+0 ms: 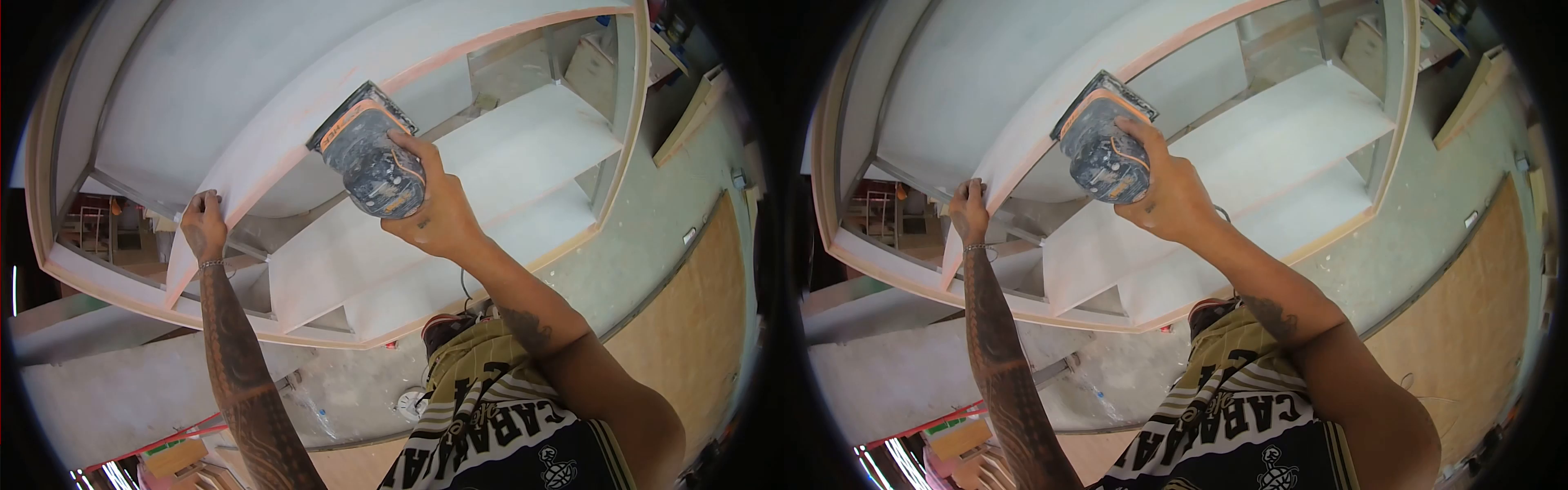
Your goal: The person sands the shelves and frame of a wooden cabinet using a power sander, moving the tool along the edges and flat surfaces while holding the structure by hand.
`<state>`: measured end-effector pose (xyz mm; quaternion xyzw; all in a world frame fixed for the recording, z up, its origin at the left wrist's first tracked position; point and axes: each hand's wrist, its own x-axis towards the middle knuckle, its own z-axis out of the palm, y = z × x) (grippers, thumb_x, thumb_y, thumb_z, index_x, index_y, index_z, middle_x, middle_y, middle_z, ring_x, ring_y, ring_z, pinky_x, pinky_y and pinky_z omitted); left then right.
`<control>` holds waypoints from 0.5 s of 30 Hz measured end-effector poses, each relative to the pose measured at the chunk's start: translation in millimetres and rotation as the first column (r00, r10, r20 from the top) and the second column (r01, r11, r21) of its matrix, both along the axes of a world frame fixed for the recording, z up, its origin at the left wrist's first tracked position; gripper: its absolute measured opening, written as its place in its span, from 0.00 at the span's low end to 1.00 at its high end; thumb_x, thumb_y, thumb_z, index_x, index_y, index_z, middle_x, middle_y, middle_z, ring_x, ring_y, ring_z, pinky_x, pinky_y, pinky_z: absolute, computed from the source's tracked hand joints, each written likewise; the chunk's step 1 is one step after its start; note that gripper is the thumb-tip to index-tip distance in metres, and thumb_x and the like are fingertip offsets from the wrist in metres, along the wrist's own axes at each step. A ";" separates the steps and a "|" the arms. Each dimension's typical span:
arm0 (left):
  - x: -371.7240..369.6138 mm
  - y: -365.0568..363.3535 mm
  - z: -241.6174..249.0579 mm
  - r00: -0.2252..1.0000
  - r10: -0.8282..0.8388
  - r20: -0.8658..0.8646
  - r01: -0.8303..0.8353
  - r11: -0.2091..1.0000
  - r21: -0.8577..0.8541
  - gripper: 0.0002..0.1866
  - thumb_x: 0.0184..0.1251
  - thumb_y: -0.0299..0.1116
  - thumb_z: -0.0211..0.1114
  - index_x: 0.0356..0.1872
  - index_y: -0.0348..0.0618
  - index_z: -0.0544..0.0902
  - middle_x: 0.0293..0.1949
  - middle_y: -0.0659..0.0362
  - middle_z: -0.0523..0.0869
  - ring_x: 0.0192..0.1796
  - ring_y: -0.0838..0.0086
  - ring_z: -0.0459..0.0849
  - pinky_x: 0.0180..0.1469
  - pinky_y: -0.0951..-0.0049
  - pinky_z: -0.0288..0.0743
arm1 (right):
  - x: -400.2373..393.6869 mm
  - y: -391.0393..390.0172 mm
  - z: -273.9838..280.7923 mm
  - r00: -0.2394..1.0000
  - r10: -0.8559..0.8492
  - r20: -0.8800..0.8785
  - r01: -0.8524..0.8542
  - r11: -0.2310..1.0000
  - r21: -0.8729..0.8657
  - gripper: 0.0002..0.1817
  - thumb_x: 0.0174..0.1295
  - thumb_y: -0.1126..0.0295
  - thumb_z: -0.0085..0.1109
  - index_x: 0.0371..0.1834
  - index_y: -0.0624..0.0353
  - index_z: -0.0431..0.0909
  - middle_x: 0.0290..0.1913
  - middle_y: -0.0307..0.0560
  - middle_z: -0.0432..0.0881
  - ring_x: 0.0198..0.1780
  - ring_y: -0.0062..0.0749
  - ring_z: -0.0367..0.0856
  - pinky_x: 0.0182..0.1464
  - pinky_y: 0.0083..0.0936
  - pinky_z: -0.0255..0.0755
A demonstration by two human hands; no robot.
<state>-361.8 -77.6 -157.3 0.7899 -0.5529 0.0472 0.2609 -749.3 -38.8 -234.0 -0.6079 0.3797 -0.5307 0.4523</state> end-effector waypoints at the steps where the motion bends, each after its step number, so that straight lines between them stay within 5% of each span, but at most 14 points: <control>1: -0.3 1.4 -1.0 1.000 -0.008 -0.017 0.007 1.000 -0.020 0.20 0.70 0.44 0.62 0.42 0.34 0.89 0.37 0.48 0.92 0.41 0.61 0.90 0.51 0.65 0.78 | -5.3 -1.0 -0.6 1.000 -0.011 -0.026 0.011 1.000 0.009 0.51 0.46 0.74 0.73 0.76 0.51 0.56 0.57 0.66 0.82 0.55 0.61 0.85 0.56 0.36 0.79; 5: 1.8 0.0 -3.7 0.998 0.003 -0.070 -0.005 1.000 -0.029 0.20 0.71 0.44 0.62 0.42 0.33 0.89 0.38 0.48 0.92 0.42 0.61 0.90 0.51 0.65 0.78 | -30.0 -14.2 -3.5 0.991 -0.127 0.042 0.130 0.989 -0.075 0.50 0.45 0.74 0.73 0.76 0.52 0.57 0.58 0.63 0.83 0.57 0.53 0.86 0.58 0.33 0.78; 8: 1.7 0.3 -5.1 0.998 -0.010 -0.057 0.007 0.999 -0.048 0.20 0.71 0.44 0.62 0.42 0.33 0.89 0.38 0.48 0.92 0.42 0.62 0.89 0.51 0.65 0.78 | -54.4 -24.3 -1.6 0.969 -0.216 0.117 0.223 0.974 -0.043 0.49 0.44 0.75 0.72 0.75 0.54 0.61 0.56 0.57 0.83 0.56 0.38 0.84 0.59 0.30 0.76; 11: -1.2 0.6 -2.7 0.999 -0.017 -0.027 0.017 0.999 -0.032 0.20 0.71 0.43 0.62 0.42 0.32 0.88 0.38 0.48 0.92 0.42 0.62 0.89 0.51 0.65 0.78 | -76.6 -36.7 -7.3 0.950 -0.303 0.072 0.307 0.950 -0.055 0.49 0.43 0.75 0.73 0.75 0.56 0.61 0.51 0.52 0.83 0.53 0.36 0.83 0.59 0.28 0.75; 13: 0.2 0.3 -3.5 0.999 -0.019 -0.040 0.018 0.999 -0.035 0.20 0.71 0.43 0.62 0.42 0.32 0.88 0.38 0.48 0.92 0.42 0.63 0.89 0.51 0.65 0.78 | -89.4 -42.7 -5.6 0.939 -0.328 0.105 0.336 0.939 -0.075 0.48 0.43 0.76 0.73 0.72 0.61 0.61 0.46 0.47 0.82 0.47 0.31 0.83 0.52 0.26 0.78; 15: 2.6 0.0 -4.5 0.998 -0.018 -0.052 0.015 0.999 -0.039 0.20 0.71 0.43 0.62 0.42 0.32 0.88 0.38 0.49 0.92 0.42 0.63 0.89 0.51 0.66 0.79 | -102.8 -44.9 1.8 0.921 -0.354 0.162 0.335 0.933 0.133 0.45 0.42 0.76 0.73 0.68 0.64 0.62 0.42 0.45 0.82 0.37 0.26 0.83 0.38 0.24 0.79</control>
